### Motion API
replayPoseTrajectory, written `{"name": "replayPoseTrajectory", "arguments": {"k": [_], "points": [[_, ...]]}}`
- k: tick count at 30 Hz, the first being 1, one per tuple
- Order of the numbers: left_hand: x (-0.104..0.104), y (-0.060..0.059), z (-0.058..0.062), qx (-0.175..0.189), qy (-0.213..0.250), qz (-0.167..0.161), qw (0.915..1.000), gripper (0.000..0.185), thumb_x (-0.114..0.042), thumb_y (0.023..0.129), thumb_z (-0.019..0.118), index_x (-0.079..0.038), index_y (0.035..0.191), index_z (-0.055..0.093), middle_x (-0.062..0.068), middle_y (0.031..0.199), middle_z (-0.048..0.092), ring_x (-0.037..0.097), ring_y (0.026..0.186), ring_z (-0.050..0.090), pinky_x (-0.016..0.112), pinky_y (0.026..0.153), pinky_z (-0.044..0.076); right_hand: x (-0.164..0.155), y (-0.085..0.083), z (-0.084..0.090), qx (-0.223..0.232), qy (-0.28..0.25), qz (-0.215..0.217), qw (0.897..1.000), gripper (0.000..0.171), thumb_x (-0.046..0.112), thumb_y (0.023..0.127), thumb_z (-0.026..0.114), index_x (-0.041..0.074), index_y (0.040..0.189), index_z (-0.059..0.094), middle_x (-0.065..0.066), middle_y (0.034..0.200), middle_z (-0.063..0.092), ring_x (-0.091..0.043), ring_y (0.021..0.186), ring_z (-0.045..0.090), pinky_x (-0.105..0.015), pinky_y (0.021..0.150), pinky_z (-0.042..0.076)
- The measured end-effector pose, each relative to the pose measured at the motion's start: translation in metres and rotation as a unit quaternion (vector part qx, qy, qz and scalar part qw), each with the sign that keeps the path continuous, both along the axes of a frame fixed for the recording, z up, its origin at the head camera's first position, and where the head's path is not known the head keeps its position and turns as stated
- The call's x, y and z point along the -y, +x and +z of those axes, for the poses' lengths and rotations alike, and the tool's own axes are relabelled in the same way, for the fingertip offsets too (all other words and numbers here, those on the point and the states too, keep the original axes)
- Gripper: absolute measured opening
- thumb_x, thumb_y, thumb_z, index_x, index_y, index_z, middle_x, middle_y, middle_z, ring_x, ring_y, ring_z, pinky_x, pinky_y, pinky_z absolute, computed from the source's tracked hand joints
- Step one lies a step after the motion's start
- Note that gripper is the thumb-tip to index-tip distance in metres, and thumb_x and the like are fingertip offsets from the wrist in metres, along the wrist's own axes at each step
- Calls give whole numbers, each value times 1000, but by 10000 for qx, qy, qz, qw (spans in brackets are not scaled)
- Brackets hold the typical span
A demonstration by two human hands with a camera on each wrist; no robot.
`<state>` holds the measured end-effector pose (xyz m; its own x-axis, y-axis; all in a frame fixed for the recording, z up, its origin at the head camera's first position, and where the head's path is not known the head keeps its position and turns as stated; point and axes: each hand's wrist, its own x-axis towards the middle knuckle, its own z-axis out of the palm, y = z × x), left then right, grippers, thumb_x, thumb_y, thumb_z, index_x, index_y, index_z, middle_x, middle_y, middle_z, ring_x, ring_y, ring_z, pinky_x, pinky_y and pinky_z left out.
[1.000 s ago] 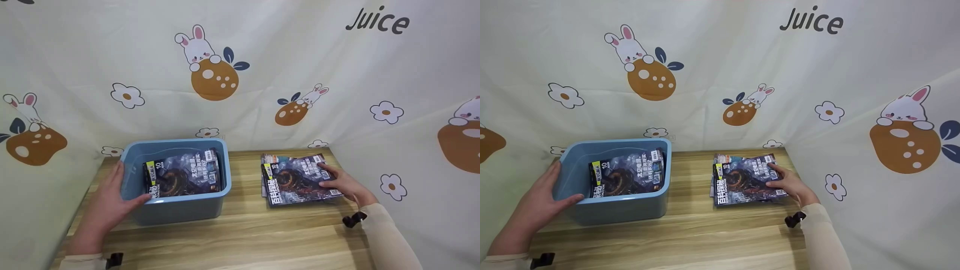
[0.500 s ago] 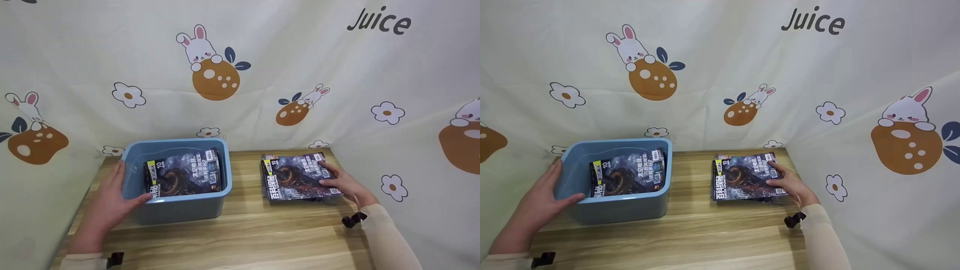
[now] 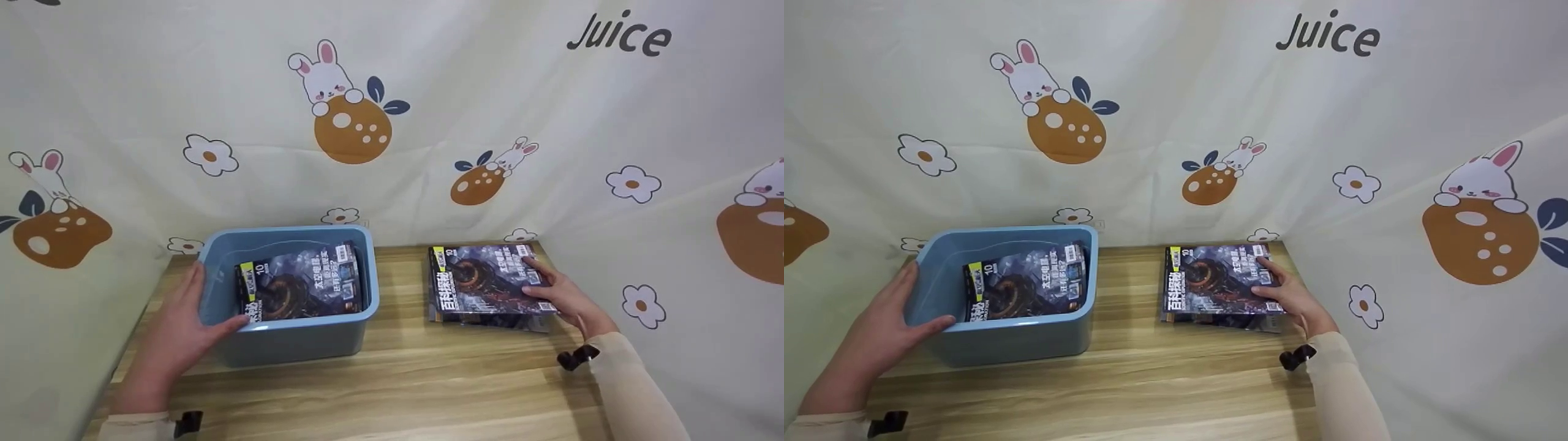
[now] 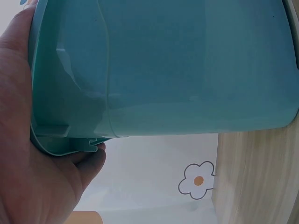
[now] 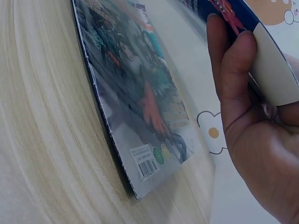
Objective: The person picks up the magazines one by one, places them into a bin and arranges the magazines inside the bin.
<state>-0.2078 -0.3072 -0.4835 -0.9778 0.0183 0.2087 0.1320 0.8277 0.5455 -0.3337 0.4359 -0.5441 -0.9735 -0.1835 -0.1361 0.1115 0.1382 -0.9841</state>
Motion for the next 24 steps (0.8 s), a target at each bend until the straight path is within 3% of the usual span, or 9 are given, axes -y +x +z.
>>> {"name": "replayPoseTrajectory", "arguments": {"k": [13,24], "points": [[-2,-1,2,196,-6,29,9998,140,-73,89,82,0,175,-1,33,180,3,68,157,17,89,116,23,11,-2,9,-250,-270,58,9993,87,-6,103,71,10,176,27,-25,176,24,-16,119,68,-28,94,63],[-1,-1,1,129,-56,8,9999,139,-72,89,82,-1,176,-1,32,180,4,68,157,17,89,116,23,21,-3,24,-303,-343,120,9989,85,-5,105,69,11,177,27,-26,174,28,-16,120,69,-28,93,63]]}}
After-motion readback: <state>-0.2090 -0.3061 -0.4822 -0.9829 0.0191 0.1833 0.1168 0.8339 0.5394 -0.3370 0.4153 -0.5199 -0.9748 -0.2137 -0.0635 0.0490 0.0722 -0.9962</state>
